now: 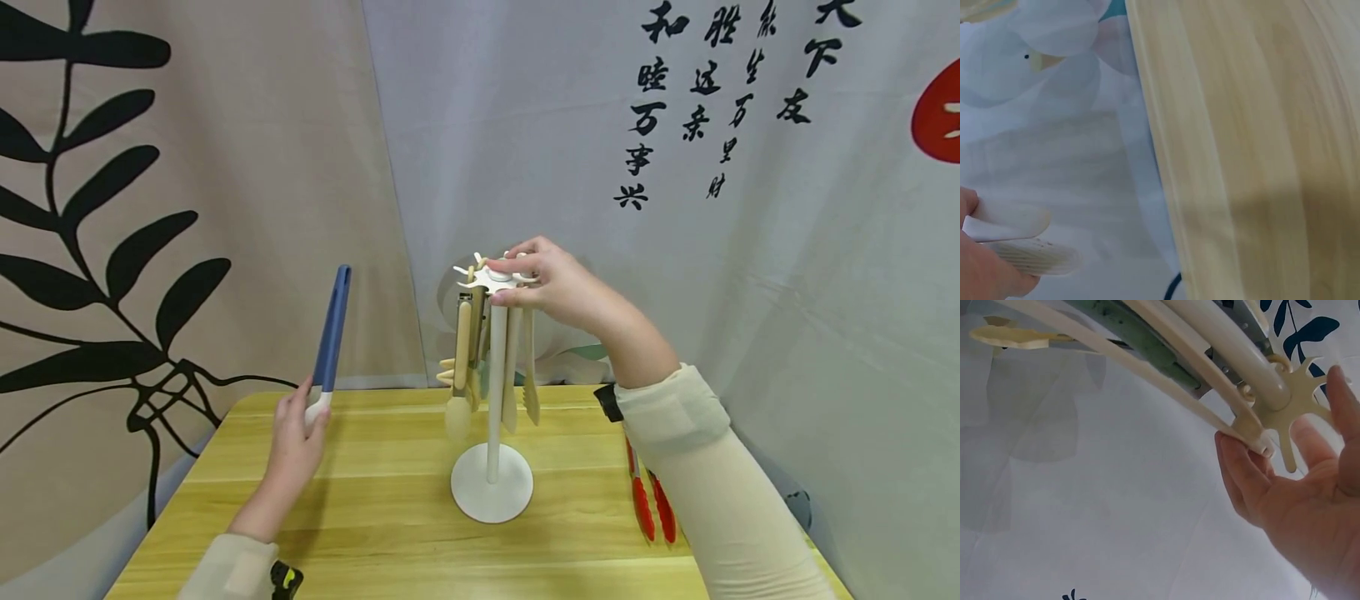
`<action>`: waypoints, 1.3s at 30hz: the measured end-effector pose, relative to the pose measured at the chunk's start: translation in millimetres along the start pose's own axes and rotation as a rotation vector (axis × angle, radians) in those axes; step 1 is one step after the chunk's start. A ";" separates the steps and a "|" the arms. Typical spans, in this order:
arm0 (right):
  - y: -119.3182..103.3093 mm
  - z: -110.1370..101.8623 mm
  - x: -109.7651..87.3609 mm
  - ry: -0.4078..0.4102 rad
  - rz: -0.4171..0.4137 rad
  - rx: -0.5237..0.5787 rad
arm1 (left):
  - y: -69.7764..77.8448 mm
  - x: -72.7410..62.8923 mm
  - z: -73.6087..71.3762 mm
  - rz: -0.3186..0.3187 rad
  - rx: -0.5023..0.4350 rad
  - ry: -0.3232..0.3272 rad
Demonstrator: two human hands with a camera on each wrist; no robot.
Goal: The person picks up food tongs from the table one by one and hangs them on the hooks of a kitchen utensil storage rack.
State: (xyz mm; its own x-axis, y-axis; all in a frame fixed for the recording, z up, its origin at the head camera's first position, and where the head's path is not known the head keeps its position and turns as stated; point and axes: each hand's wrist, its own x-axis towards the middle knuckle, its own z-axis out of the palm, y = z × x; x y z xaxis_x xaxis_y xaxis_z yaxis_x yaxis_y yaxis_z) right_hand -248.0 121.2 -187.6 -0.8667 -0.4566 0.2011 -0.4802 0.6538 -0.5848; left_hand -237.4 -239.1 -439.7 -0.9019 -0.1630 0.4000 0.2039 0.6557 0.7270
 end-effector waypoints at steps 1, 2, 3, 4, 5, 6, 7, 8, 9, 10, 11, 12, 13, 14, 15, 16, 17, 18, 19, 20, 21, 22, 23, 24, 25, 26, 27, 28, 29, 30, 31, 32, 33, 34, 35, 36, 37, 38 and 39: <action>-0.7 0.9 -0.2 0.007 0.004 -0.004 | 2.5 0.3 0.6 -0.001 -0.007 -0.001; -1.5 1.7 -0.4 0.012 0.006 -0.007 | 4.8 0.7 1.2 0.002 -0.013 -0.002; -2.1 2.6 -0.4 0.018 0.008 -0.011 | 7.1 1.0 2.0 0.004 -0.019 -0.003; -3.1 3.4 -0.6 0.023 0.012 -0.014 | 9.5 1.1 2.8 0.009 -0.025 -0.002; -3.7 4.2 -0.7 0.028 0.017 -0.019 | 11.5 1.3 3.6 0.010 -0.034 -0.001; -4.7 4.8 -0.9 0.033 0.022 -0.026 | 13.5 1.5 4.6 0.012 -0.040 0.001; -5.9 5.2 -1.3 0.036 0.028 -0.029 | 14.9 1.7 5.8 0.017 -0.045 0.005; -7.0 5.5 -1.6 0.039 0.030 -0.032 | 15.7 1.9 7.0 0.024 -0.049 0.010; -7.8 6.0 -1.8 0.042 0.038 -0.031 | 16.8 2.2 8.2 0.027 -0.053 0.014; -8.6 6.2 -2.1 0.045 0.041 -0.030 | 18.0 2.5 9.1 0.034 -0.059 0.020; -9.0 6.6 -2.0 0.049 0.045 -0.031 | 19.2 2.8 10.1 0.038 -0.066 0.024; -9.8 7.1 -2.2 0.052 0.052 -0.032 | 20.6 3.1 11.0 0.043 -0.072 0.028; -10.1 7.6 -1.8 0.057 0.057 -0.032 | 22.0 3.3 11.7 0.046 -0.079 0.031; -10.1 8.3 -1.5 0.060 0.061 -0.036 | 23.8 3.4 12.3 0.048 -0.086 0.032; -10.3 9.0 -1.2 0.064 0.066 -0.037 | 25.8 3.5 12.8 0.047 -0.093 0.031; -10.8 9.5 -1.0 0.067 0.068 -0.041 | 27.9 3.5 13.3 0.049 -0.104 0.030; -11.2 10.2 -0.7 0.070 0.074 -0.042 | 30.0 3.5 13.8 0.049 -0.113 0.028; -11.9 10.7 -0.8 0.072 0.077 -0.044 | 32.0 3.1 14.1 0.050 -0.120 0.025; -12.5 11.2 -0.8 0.075 0.079 -0.044 | 34.0 2.9 14.4 0.054 -0.126 0.024; -13.1 11.5 -1.2 0.077 0.080 -0.045 | 35.8 2.7 14.7 0.058 -0.132 0.022; -13.9 12.0 -1.4 0.081 0.083 -0.041 | 37.6 2.5 15.0 0.062 -0.136 0.021; -14.5 12.5 -1.7 0.084 0.084 -0.041 | 39.7 2.3 15.2 0.069 -0.138 0.022; -15.0 13.0 -1.9 0.089 0.085 -0.041 | 41.6 2.2 15.3 0.075 -0.136 0.025; -15.6 13.7 -2.2 0.095 0.086 -0.042 | 43.5 2.0 15.4 0.080 -0.136 0.028; -16.0 14.4 -2.0 0.101 0.086 -0.047 | 45.4 2.0 15.4 0.086 -0.136 0.031; -16.5 15.2 -2.0 0.107 0.087 -0.051 | 47.1 2.0 15.5 0.091 -0.139 0.034; -17.0 16.2 -1.8 0.112 0.089 -0.053 | 48.9 1.8 15.4 0.096 -0.141 0.036; -17.5 17.0 -1.7 0.117 0.093 -0.058 | 50.9 1.5 15.3 0.101 -0.148 0.037; -18.2 17.7 -1.7 0.123 0.095 -0.061 | 52.7 1.1 15.2 0.104 -0.157 0.035; -18.8 18.3 -1.6 0.127 0.097 -0.064 | 54.6 0.5 14.9 0.109 -0.168 0.032; -19.3 18.7 -1.7 0.129 0.101 -0.068 | 56.7 0.0 14.8 0.115 -0.177 0.029; -19.8 19.1 -1.8 0.132 0.102 -0.067 | 58.5 -0.5 14.6 0.121 -0.186 0.022; -20.2 19.4 -1.8 0.135 0.105 -0.068 | 60.5 -1.1 14.5 0.127 -0.193 0.017; -20.5 19.8 -1.9 0.137 0.108 -0.070 | 62.6 -1.6 14.5 0.134 -0.201 0.011; -20.6 19.9 -2.0 0.139 0.108 -0.073 | 64.7 -2.1 14.6 0.142 -0.206 0.007; -20.6 20.1 -2.0 0.139 0.108 -0.076 | 67.4 -2.7 14.5 0.148 -0.215 0.000; -20.4 20.3 -2.1 0.138 0.109 -0.078 | 70.5 -3.5 14.6 0.154 -0.225 -0.005; -20.5 20.5 -2.2 0.139 0.109 -0.078 | 73.9 -4.4 14.4 0.158 -0.236 -0.013; -20.5 20.7 -2.3 0.139 0.110 -0.080 | 77.9 -5.5 14.2 0.160 -0.250 -0.020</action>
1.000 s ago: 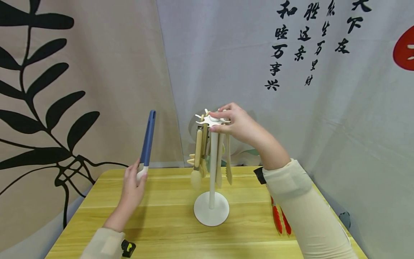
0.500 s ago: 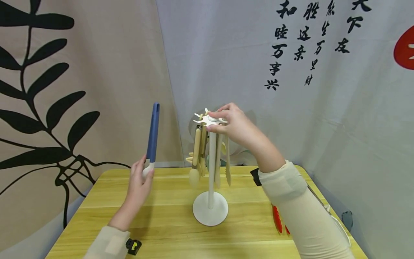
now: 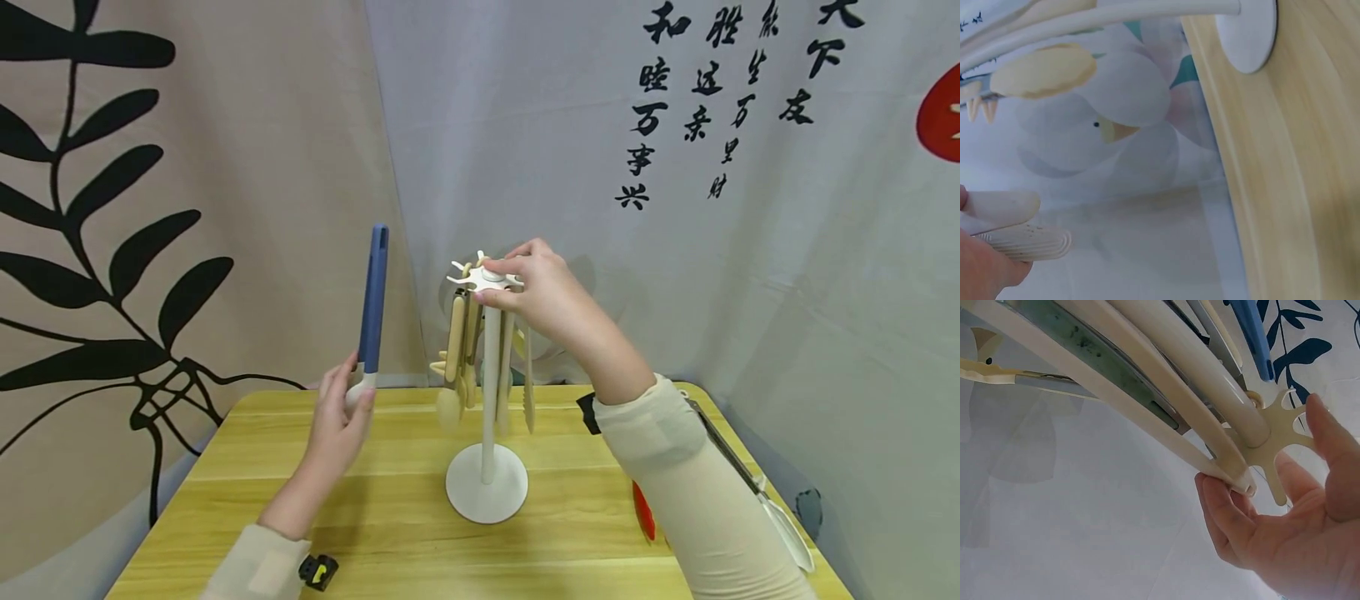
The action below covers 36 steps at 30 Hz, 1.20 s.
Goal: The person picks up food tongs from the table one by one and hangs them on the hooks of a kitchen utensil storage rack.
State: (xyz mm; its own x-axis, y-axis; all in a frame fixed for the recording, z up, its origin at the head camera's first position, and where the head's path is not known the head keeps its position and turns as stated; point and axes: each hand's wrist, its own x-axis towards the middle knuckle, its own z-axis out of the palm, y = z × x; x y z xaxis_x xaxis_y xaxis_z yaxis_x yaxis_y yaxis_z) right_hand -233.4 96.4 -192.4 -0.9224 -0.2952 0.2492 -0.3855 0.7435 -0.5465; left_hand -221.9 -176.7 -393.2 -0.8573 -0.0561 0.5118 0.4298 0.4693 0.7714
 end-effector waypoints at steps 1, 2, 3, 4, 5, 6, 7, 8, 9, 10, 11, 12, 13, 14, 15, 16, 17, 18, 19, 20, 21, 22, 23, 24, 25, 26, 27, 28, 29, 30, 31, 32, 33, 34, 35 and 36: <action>0.0 0.1 -0.2 0.000 0.000 0.000 | 4.9 -0.4 0.7 0.001 -0.016 -0.008; 0.0 0.1 -0.4 0.001 -0.001 0.000 | 11.3 -1.2 1.0 0.003 -0.028 -0.018; -0.1 0.1 -0.5 0.002 0.000 0.001 | 17.4 -2.0 1.3 0.004 -0.043 -0.029; -0.2 0.2 -0.5 0.003 0.001 0.000 | 23.2 -2.7 1.7 0.006 -0.056 -0.037; -0.2 0.2 -0.5 0.002 0.002 0.001 | 28.7 -3.6 2.0 0.009 -0.065 -0.046; -0.3 0.2 -0.4 0.003 0.003 0.000 | 33.6 -4.4 2.4 0.014 -0.073 -0.054; -0.3 0.4 -0.3 0.004 0.006 0.000 | 37.6 -5.1 3.0 0.022 -0.078 -0.061; -0.3 0.5 -0.3 0.004 0.007 -0.001 | 40.3 -5.7 3.8 0.030 -0.083 -0.066; -0.3 0.6 -0.3 0.005 0.008 -0.002 | 40.4 -5.9 5.1 0.038 -0.086 -0.068; -0.4 0.8 -0.3 0.006 0.009 -0.002 | 40.1 -6.3 6.4 0.045 -0.087 -0.070; -0.5 0.9 -0.4 0.007 0.010 -0.001 | 39.1 -6.4 7.8 0.056 -0.086 -0.070; -0.7 1.0 -0.6 0.009 0.011 -0.001 | 37.2 -6.4 9.3 0.067 -0.086 -0.069; -0.9 1.1 -0.8 0.011 0.012 -0.002 | 35.1 -6.2 10.7 0.077 -0.089 -0.068; -1.1 1.3 -1.0 0.013 0.012 -0.003 | 32.9 -6.1 12.0 0.084 -0.093 -0.069; -1.4 1.6 -1.3 0.017 0.010 -0.006 | 30.7 -6.0 13.1 0.094 -0.093 -0.067; -1.8 1.8 -1.4 0.019 0.008 -0.009 | 29.6 -6.1 13.9 0.100 -0.096 -0.068; -2.4 2.2 -1.8 0.022 0.011 -0.013 | 28.7 -6.1 14.6 0.107 -0.101 -0.070; -3.1 2.6 -1.9 0.026 0.012 -0.017 | 28.0 -6.2 15.1 0.112 -0.105 -0.074; -3.8 3.1 -2.2 0.029 0.014 -0.020 | 27.8 -6.4 15.5 0.113 -0.107 -0.079; -4.5 3.6 -2.3 0.033 0.015 -0.024 | 27.6 -6.9 15.8 0.113 -0.109 -0.086; -5.3 4.1 -2.5 0.037 0.018 -0.027 | 27.7 -7.5 16.0 0.113 -0.106 -0.092; -5.9 4.4 -2.8 0.039 0.022 -0.028 | 27.9 -8.1 16.3 0.110 -0.107 -0.101; -6.4 4.7 -2.9 0.041 0.030 -0.028 | 27.7 -8.6 16.6 0.110 -0.108 -0.108; -6.9 4.9 -3.0 0.044 0.032 -0.029 | 27.8 -9.4 16.8 0.107 -0.108 -0.116; -7.1 5.0 -3.1 0.045 0.036 -0.029 | 27.8 -10.3 16.9 0.104 -0.110 -0.124; -7.3 5.1 -3.1 0.047 0.038 -0.030 | 27.8 -11.1 17.1 0.103 -0.113 -0.132; -7.4 5.2 -3.2 0.048 0.041 -0.029 | 27.9 -11.9 17.2 0.103 -0.115 -0.139; -7.4 5.4 -3.1 0.048 0.042 -0.030 | 28.0 -12.8 17.2 0.104 -0.116 -0.145; -7.5 5.6 -3.0 0.050 0.043 -0.031 | 28.0 -13.6 17.2 0.110 -0.118 -0.148; -7.6 5.7 -3.1 0.052 0.043 -0.032 | 27.9 -14.6 17.4 0.113 -0.120 -0.151; -7.6 5.8 -3.1 0.054 0.044 -0.032 | 27.3 -15.3 17.7 0.126 -0.120 -0.151; -8.0 5.8 -3.2 0.054 0.045 -0.033 | 31.7 -16.6 16.9 0.134 -0.117 -0.150; -8.4 5.8 -3.2 0.054 0.048 -0.036 | 31.3 -17.2 17.2 0.138 -0.114 -0.149; -8.7 6.0 -3.1 0.053 0.051 -0.038 | 30.6 -17.8 17.5 0.148 -0.112 -0.146; -9.1 6.0 -3.1 0.052 0.054 -0.041 | 29.7 -18.3 17.9 0.154 -0.113 -0.144; -9.5 6.0 -3.1 0.051 0.056 -0.044 | 28.9 -18.9 18.1 0.154 -0.113 -0.145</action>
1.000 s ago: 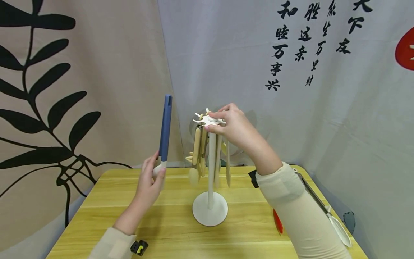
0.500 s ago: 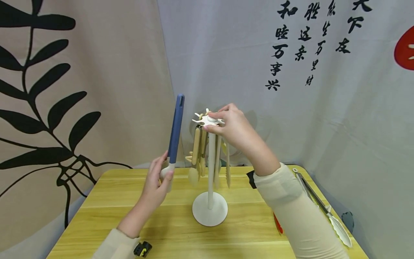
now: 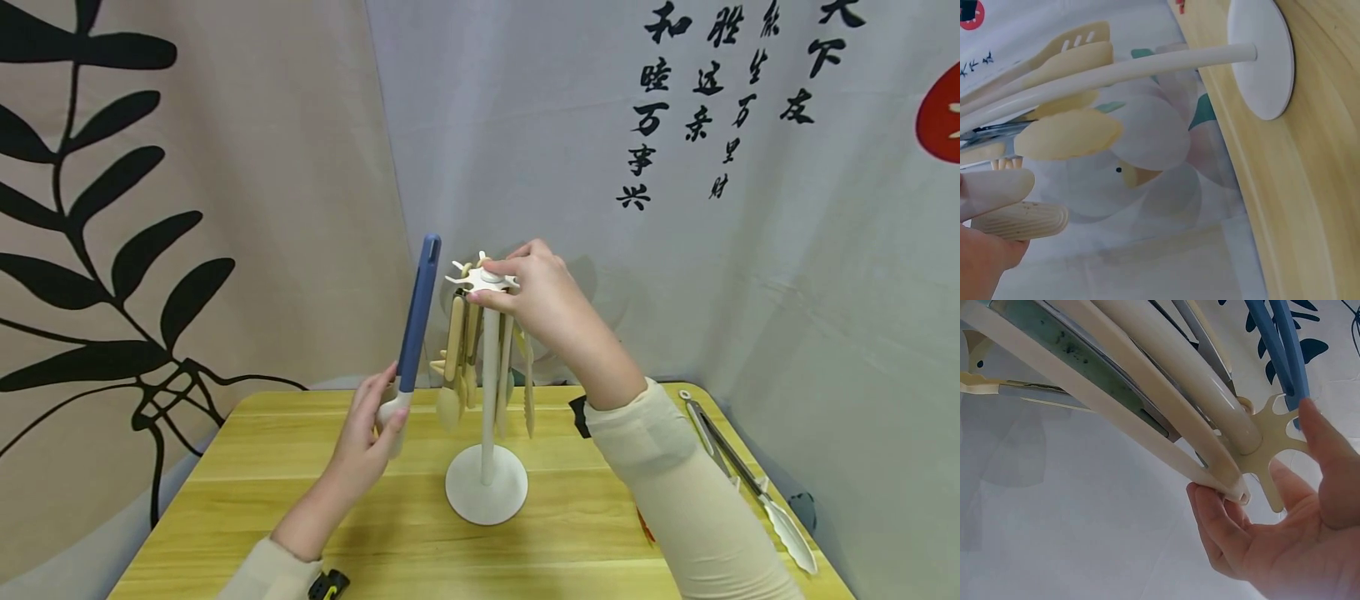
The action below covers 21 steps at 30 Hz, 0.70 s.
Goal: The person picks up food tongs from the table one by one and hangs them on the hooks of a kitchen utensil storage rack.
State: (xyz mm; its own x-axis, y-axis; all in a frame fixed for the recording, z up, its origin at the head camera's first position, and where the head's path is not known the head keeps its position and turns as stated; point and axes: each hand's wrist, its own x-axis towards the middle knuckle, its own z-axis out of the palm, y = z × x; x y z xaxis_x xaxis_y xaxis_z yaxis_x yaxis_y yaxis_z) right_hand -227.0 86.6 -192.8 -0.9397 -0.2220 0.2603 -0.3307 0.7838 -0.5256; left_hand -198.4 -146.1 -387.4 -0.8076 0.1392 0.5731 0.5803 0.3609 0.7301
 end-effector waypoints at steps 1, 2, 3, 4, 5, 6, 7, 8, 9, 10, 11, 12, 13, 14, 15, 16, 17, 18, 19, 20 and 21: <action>-0.3 0.0 -0.1 -0.001 0.002 -0.003 | -0.5 -0.6 0.3 0.002 -0.001 -0.003; -0.5 0.0 -0.3 -0.001 0.003 -0.008 | -0.7 -1.2 0.6 -0.002 -0.001 -0.005; -0.5 0.1 -0.3 -0.002 0.005 -0.010 | -6.2 -1.9 1.4 0.001 -0.003 -0.010; -0.5 0.1 -0.3 -0.001 0.006 -0.012 | -6.5 -2.3 1.7 0.007 -0.005 -0.015; -0.5 0.2 -0.5 0.000 0.006 -0.015 | -6.7 -2.6 2.1 0.011 -0.005 -0.022; -0.4 0.3 -0.5 0.001 0.006 -0.016 | -6.6 -2.9 2.4 0.012 0.001 -0.029; -0.1 0.5 -0.3 0.002 0.007 -0.017 | -6.5 -3.1 2.8 0.014 0.005 -0.033; 0.2 0.6 -0.1 0.002 0.008 -0.016 | -6.3 -3.1 3.2 0.012 0.009 -0.037; 0.5 0.8 0.0 0.003 0.009 -0.015 | -5.9 -3.0 3.5 0.008 0.011 -0.041; 0.8 0.9 0.2 0.004 0.008 -0.015 | -5.3 -2.7 3.8 0.002 0.012 -0.043; 1.0 1.0 0.2 0.005 0.008 -0.015 | -4.8 -2.5 4.1 -0.004 0.014 -0.044; 1.2 0.9 0.2 0.007 0.008 -0.015 | -4.3 -2.3 4.4 -0.014 0.012 -0.043; 1.3 0.8 0.0 0.009 0.008 -0.014 | -4.0 -1.9 4.8 -0.017 0.009 -0.041; 1.2 0.6 -0.2 0.010 0.008 -0.013 | -3.8 -1.4 5.1 -0.019 0.005 -0.041; 1.1 0.5 -0.5 0.010 0.006 -0.012 | -3.5 -0.9 5.5 -0.014 0.004 -0.039; 1.0 0.4 -0.7 0.010 0.004 -0.012 | -3.5 -0.4 5.8 -0.013 0.001 -0.038; 0.9 0.2 -0.9 0.010 0.005 -0.011 | -3.5 0.1 6.2 -0.013 -0.004 -0.036; 0.8 0.0 -0.9 0.009 0.004 -0.010 | -3.5 0.7 6.6 -0.008 -0.006 -0.034; 0.8 0.0 -0.9 0.007 0.004 -0.009 | -3.5 1.3 6.9 -0.004 -0.008 -0.032; 0.8 0.0 -1.0 0.005 0.005 -0.008 | -3.3 1.8 7.3 -0.002 -0.012 -0.031; 0.9 0.0 -1.0 0.004 0.006 -0.006 | -3.1 2.2 7.7 0.001 -0.014 -0.031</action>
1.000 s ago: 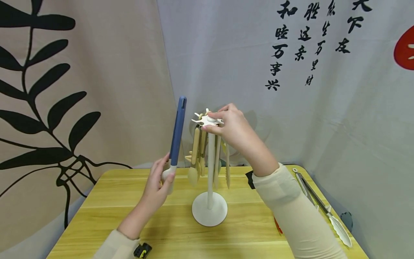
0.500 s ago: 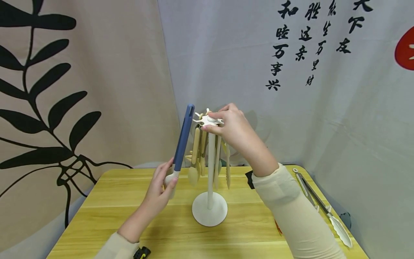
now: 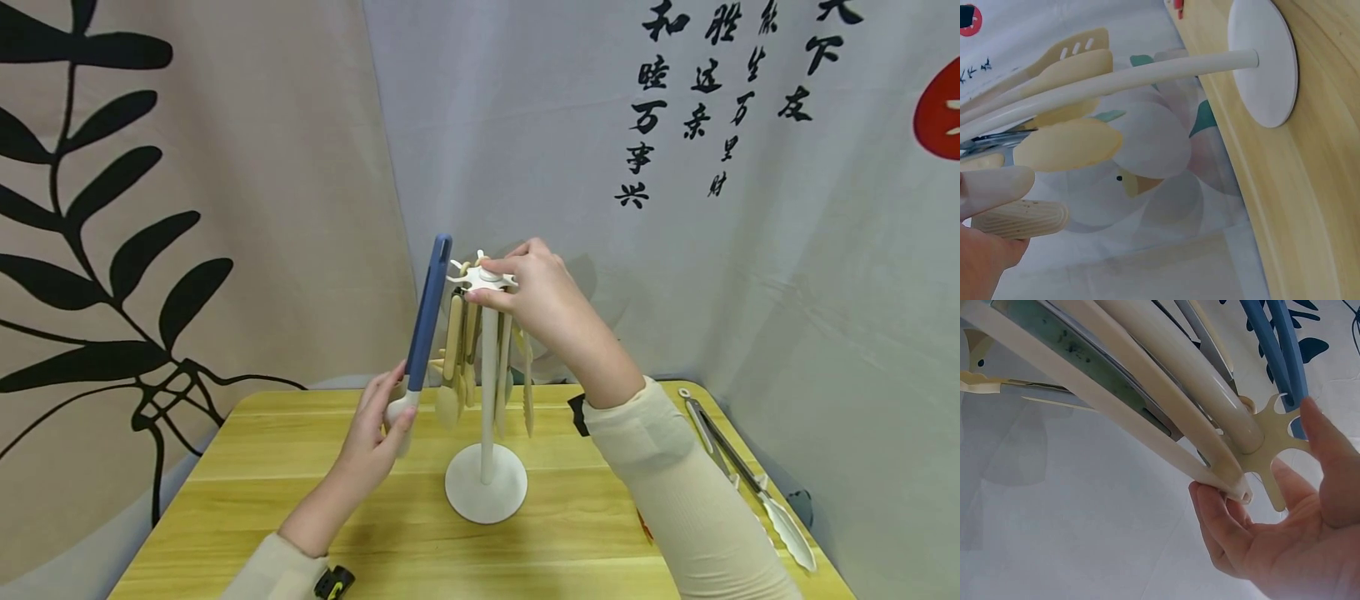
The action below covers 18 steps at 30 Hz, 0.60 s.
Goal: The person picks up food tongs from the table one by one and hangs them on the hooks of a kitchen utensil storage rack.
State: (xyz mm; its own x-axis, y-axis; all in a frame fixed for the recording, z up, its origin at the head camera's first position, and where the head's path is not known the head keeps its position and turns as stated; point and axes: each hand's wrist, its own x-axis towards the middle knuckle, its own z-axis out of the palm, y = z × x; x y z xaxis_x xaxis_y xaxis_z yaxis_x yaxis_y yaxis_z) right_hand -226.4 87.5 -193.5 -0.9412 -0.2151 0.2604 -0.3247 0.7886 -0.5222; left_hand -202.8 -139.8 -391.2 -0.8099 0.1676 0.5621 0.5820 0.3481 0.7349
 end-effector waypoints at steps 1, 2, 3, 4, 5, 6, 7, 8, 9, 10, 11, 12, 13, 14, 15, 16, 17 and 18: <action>0.0 0.0 0.2 -0.001 0.002 -0.001 | 0.1 0.4 0.4 -0.003 -0.006 0.000; 0.1 0.0 0.5 -0.002 0.003 -0.002 | 0.6 0.9 0.8 -0.004 -0.010 0.000; 0.2 0.1 0.7 -0.002 0.003 -0.003 | 1.1 1.4 1.2 -0.004 -0.009 0.000; 0.3 0.0 0.8 -0.003 0.004 -0.001 | 1.8 1.9 1.6 -0.007 -0.009 -0.001; 0.5 0.0 0.8 -0.003 0.005 0.000 | 2.9 2.3 2.0 -0.011 -0.008 -0.002; 0.6 0.0 0.9 -0.004 0.004 0.001 | 4.4 2.7 2.5 -0.014 -0.004 -0.002; 0.8 0.0 1.0 -0.005 0.003 0.002 | 6.5 3.3 2.9 -0.016 -0.002 -0.003; 0.9 -0.1 0.9 -0.004 0.003 0.002 | 10.8 3.8 3.0 -0.011 0.005 -0.003; 1.1 -0.1 0.9 -0.005 0.003 0.003 | 15.1 4.4 2.9 -0.008 0.016 -0.005; 1.3 0.0 0.8 -0.005 0.003 0.003 | 19.2 4.9 2.9 -0.006 0.019 -0.007; 1.5 0.0 0.8 -0.005 0.003 0.001 | 22.7 5.3 3.1 -0.006 0.022 -0.008; 1.7 0.1 0.8 -0.006 0.003 0.000 | 25.3 5.6 3.4 0.000 0.028 -0.006; 1.8 0.1 0.8 -0.006 0.005 -0.001 | 27.9 6.0 3.5 0.010 0.033 -0.006; 1.8 0.1 0.9 -0.006 0.004 -0.001 | 28.3 6.1 4.0 0.012 0.035 -0.006; 2.0 0.2 0.9 -0.007 0.005 -0.002 | 25.4 6.3 5.1 0.011 0.033 -0.005; 2.0 0.1 0.9 -0.007 0.004 -0.002 | 21.5 6.1 6.3 0.013 0.033 -0.003; 2.1 0.1 0.9 -0.006 0.003 -0.001 | 17.2 6.1 7.5 0.017 0.033 -0.001; 2.1 0.0 1.0 -0.004 0.001 0.000 | 13.1 6.0 8.6 0.022 0.036 -0.001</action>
State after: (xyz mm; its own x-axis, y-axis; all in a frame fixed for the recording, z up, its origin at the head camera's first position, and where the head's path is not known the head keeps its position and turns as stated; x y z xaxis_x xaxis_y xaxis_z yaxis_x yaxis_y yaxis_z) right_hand -227.9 88.9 -194.3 -0.9419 -0.2168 0.2564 -0.3237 0.7890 -0.5221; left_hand -200.7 -126.3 -381.5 -0.7970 0.1760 0.5777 0.5967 0.3770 0.7084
